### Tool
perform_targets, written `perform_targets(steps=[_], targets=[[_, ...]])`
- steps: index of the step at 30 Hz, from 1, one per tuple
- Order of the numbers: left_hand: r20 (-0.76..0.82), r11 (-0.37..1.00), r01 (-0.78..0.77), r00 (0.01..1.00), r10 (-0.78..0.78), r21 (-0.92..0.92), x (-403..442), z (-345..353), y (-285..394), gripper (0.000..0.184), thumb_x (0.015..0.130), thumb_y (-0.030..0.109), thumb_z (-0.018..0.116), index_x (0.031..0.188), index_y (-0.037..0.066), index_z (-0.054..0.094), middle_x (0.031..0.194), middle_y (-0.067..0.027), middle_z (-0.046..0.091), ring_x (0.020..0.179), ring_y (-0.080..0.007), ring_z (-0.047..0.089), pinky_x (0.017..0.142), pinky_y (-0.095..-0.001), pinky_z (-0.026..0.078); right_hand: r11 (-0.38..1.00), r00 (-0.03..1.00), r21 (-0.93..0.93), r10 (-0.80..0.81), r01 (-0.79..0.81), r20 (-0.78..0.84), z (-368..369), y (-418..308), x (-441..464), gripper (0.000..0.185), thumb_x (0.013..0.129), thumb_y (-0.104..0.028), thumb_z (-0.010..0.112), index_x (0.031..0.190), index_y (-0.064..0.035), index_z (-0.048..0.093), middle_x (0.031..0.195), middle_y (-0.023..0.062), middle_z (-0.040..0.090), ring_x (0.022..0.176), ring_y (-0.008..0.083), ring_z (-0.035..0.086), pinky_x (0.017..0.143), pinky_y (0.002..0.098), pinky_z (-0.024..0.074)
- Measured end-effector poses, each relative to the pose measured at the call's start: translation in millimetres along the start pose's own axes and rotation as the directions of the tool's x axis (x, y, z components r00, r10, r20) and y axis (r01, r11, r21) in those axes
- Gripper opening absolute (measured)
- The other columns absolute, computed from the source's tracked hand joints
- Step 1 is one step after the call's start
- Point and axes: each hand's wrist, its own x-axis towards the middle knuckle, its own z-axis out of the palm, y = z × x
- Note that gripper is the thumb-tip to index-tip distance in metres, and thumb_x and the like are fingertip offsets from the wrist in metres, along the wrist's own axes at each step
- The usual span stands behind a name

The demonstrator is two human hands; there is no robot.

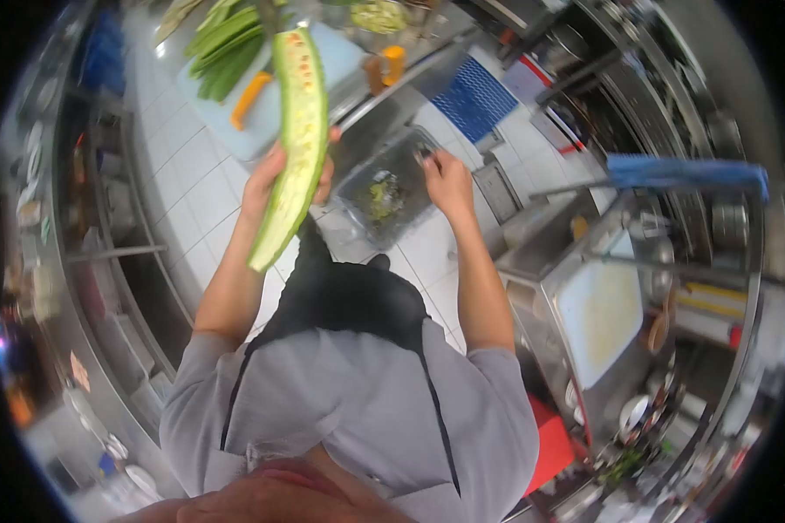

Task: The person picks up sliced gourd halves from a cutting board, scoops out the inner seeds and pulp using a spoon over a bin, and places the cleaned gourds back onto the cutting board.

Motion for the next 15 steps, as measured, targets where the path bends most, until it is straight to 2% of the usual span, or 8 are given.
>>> perform_targets(steps=[2, 5, 9, 10, 14, 15], targets=[[0.021, 0.994, 0.109, 0.994, -0.110, 0.028, 26.2, 4.6, -25.3, 0.060, 0.096, 0.030, 0.057, 0.146, 0.011, 0.031, 0.120, -0.0181, 0.055, 0.090, -0.0236, 0.060, 0.075, -0.0372, 0.056, 0.996, 0.990, -0.071, -0.063, 0.054, -0.129, -29.9, -25.7, 4.8, 0.019, 0.089, -0.020, 0.060, 0.087, -0.0015, 0.061, 0.077, 0.0232, 0.064, 0.077, 0.0452, 0.063, 0.066, 0.0512, 0.0472], [-0.030, 0.978, 0.206, 0.978, -0.207, -0.044, 56.2, -3.0, -66.6, 0.071, 0.097, 0.025, 0.055, 0.156, 0.019, 0.018, 0.124, -0.0177, 0.057, 0.099, -0.0261, 0.063, 0.079, -0.0372, 0.057, 0.968, 0.962, -0.221, -0.165, 0.116, -0.219, -58.8, -54.2, 10.5, 0.017, 0.089, -0.018, 0.059, 0.090, -0.0012, 0.062, 0.077, 0.0241, 0.065, 0.078, 0.0452, 0.064, 0.068, 0.0535, 0.0495], [0.059, 0.943, 0.333, 0.941, -0.334, 0.013, 77.9, 2.1, -92.5, 0.063, 0.102, 0.027, 0.049, 0.156, 0.021, 0.019, 0.124, -0.0130, 0.058, 0.095, -0.0245, 0.065, 0.081, -0.0359, 0.057, 0.895, 0.966, -0.419, -0.223, 0.151, -0.130, -68.2, -62.0, 27.1, 0.014, 0.086, -0.013, 0.059, 0.091, -0.0013, 0.063, 0.079, 0.0235, 0.068, 0.076, 0.0435, 0.067, 0.069, 0.0516, 0.0534], [0.067, 0.939, 0.341, 0.937, -0.343, 0.036, 81.1, 8.1, -96.8, 0.059, 0.103, 0.030, 0.047, 0.156, 0.019, 0.023, 0.123, -0.0172, 0.056, 0.093, -0.0237, 0.063, 0.079, -0.0324, 0.057, 0.866, 0.964, -0.470, -0.245, 0.169, -0.107, -67.9, -59.0, 33.2, 0.013, 0.086, -0.012, 0.058, 0.091, -0.0020, 0.064, 0.080, 0.0229, 0.068, 0.074, 0.0423, 0.067, 0.068, 0.0508, 0.0541], [0.039, 0.903, 0.407, 0.909, -0.415, 0.138, 96.8, 6.9, -116.8, 0.056, 0.105, 0.031, 0.041, 0.157, 0.023, 0.020, 0.120, -0.0149, 0.058, 0.089, -0.0220, 0.063, 0.076, -0.0326, 0.058, 0.759, 0.926, -0.613, -0.359, 0.219, -0.114, -66.1, -39.3, 62.3, 0.013, 0.083, -0.011, 0.057, 0.090, -0.0023, 0.064, 0.079, 0.0205, 0.070, 0.073, 0.0382, 0.070, 0.066, 0.0477, 0.0563], [0.039, 0.895, 0.417, 0.903, -0.428, 0.157, 100.8, 6.1, -119.3, 0.055, 0.106, 0.030, 0.039, 0.157, 0.024, 0.019, 0.119, -0.0147, 0.058, 0.089, -0.0220, 0.063, 0.076, -0.0337, 0.058, 0.737, 0.937, -0.639, -0.341, 0.219, -0.072, -66.4, -38.2, 67.1, 0.015, 0.083, -0.012, 0.057, 0.090, -0.0017, 0.065, 0.081, 0.0196, 0.071, 0.074, 0.0369, 0.071, 0.066, 0.0460, 0.0572]])
